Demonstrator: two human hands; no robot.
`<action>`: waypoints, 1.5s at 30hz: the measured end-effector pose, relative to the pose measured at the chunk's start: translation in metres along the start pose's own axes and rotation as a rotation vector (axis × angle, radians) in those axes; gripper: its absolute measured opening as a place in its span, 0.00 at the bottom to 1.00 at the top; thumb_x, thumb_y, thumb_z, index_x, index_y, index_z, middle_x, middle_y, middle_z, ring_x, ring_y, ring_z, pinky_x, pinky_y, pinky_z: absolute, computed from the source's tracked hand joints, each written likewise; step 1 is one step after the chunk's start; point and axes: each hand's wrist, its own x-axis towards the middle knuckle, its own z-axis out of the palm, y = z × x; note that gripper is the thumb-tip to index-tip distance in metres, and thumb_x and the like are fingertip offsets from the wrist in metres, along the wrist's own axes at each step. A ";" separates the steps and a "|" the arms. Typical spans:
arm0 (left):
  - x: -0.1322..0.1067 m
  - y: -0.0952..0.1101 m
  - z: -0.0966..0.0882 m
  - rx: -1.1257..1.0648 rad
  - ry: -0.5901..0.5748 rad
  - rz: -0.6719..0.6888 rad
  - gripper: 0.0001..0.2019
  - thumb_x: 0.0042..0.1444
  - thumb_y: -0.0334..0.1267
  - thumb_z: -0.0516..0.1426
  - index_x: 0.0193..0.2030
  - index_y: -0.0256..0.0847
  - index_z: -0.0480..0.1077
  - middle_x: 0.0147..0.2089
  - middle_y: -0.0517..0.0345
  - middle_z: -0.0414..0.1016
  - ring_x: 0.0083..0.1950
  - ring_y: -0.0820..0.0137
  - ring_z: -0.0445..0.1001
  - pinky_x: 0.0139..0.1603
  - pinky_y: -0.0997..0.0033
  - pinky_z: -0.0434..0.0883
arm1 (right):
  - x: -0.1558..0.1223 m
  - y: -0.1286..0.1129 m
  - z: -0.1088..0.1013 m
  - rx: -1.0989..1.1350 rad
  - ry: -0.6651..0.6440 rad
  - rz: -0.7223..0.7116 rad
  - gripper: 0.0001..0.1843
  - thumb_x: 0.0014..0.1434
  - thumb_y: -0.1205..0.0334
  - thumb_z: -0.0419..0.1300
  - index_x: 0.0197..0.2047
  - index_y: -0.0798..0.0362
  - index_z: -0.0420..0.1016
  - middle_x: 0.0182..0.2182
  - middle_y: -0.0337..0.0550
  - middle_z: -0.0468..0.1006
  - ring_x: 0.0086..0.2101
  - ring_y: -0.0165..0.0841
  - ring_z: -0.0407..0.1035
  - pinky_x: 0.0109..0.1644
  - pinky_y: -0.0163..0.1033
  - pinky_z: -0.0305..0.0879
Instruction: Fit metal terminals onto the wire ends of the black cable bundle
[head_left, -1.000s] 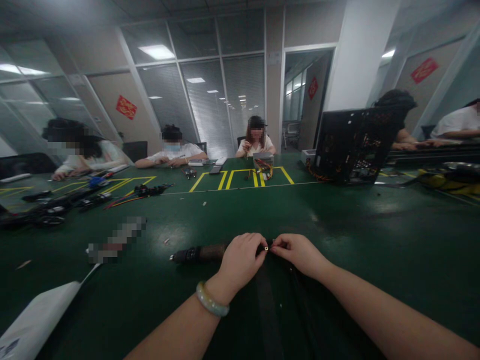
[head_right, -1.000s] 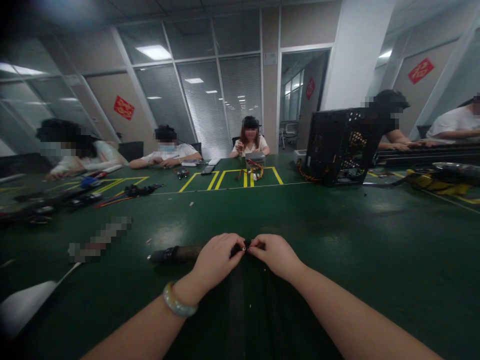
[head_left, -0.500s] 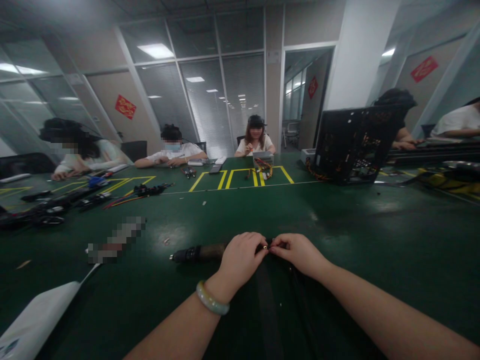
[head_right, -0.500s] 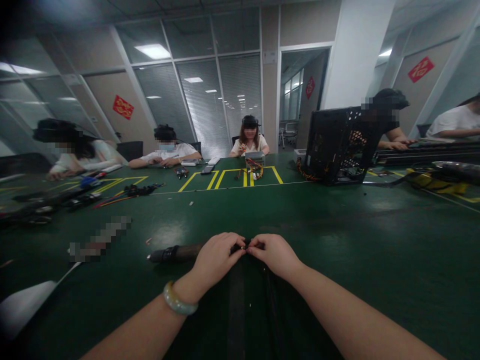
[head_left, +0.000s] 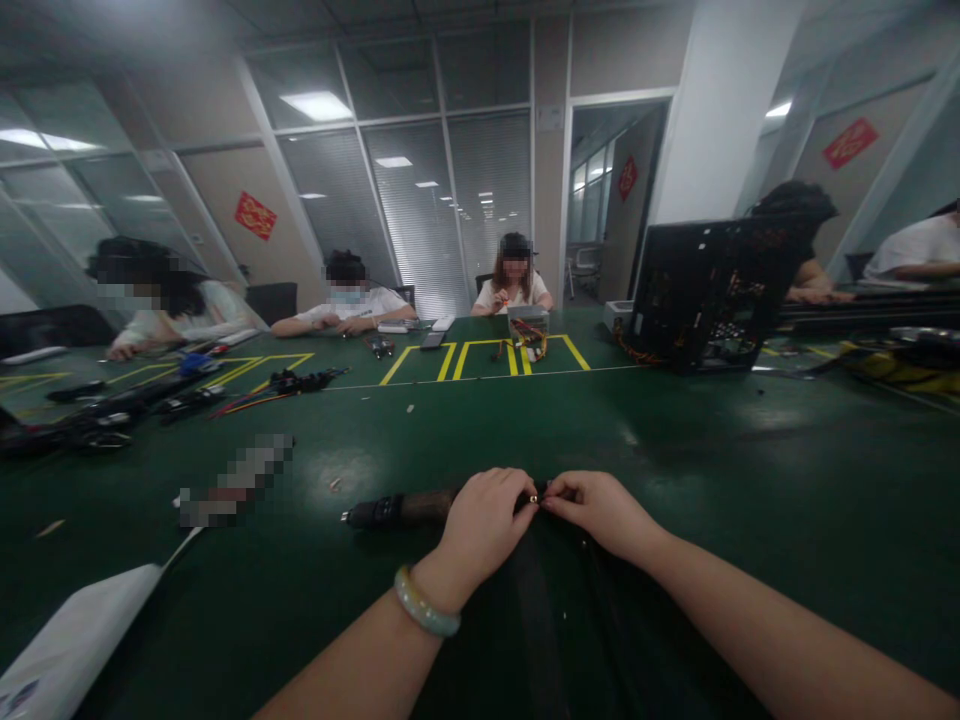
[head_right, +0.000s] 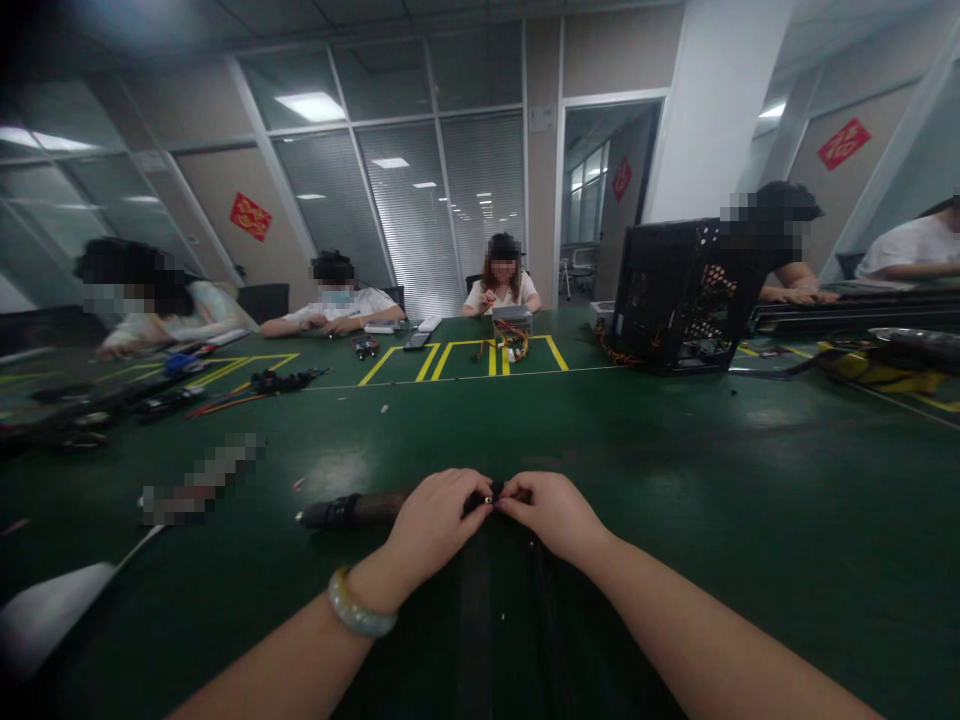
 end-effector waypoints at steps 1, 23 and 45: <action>0.000 0.000 0.000 -0.003 0.004 0.005 0.04 0.58 0.34 0.58 0.40 0.44 0.68 0.42 0.60 0.73 0.45 0.65 0.71 0.48 0.63 0.66 | 0.000 -0.001 0.000 -0.001 0.001 -0.001 0.07 0.59 0.58 0.60 0.36 0.49 0.80 0.32 0.36 0.81 0.33 0.33 0.72 0.35 0.34 0.61; -0.001 0.002 -0.003 0.015 -0.014 0.012 0.06 0.58 0.31 0.56 0.41 0.43 0.68 0.42 0.59 0.73 0.45 0.65 0.71 0.48 0.63 0.66 | 0.000 0.001 0.000 0.028 -0.016 0.014 0.09 0.60 0.56 0.60 0.38 0.50 0.80 0.34 0.38 0.81 0.34 0.34 0.73 0.37 0.34 0.63; -0.001 0.000 0.001 0.014 -0.007 0.005 0.05 0.59 0.32 0.56 0.42 0.43 0.69 0.44 0.58 0.74 0.47 0.65 0.71 0.51 0.63 0.66 | 0.001 0.002 0.001 0.033 -0.008 0.016 0.08 0.59 0.57 0.61 0.38 0.50 0.80 0.33 0.38 0.81 0.34 0.34 0.73 0.36 0.34 0.63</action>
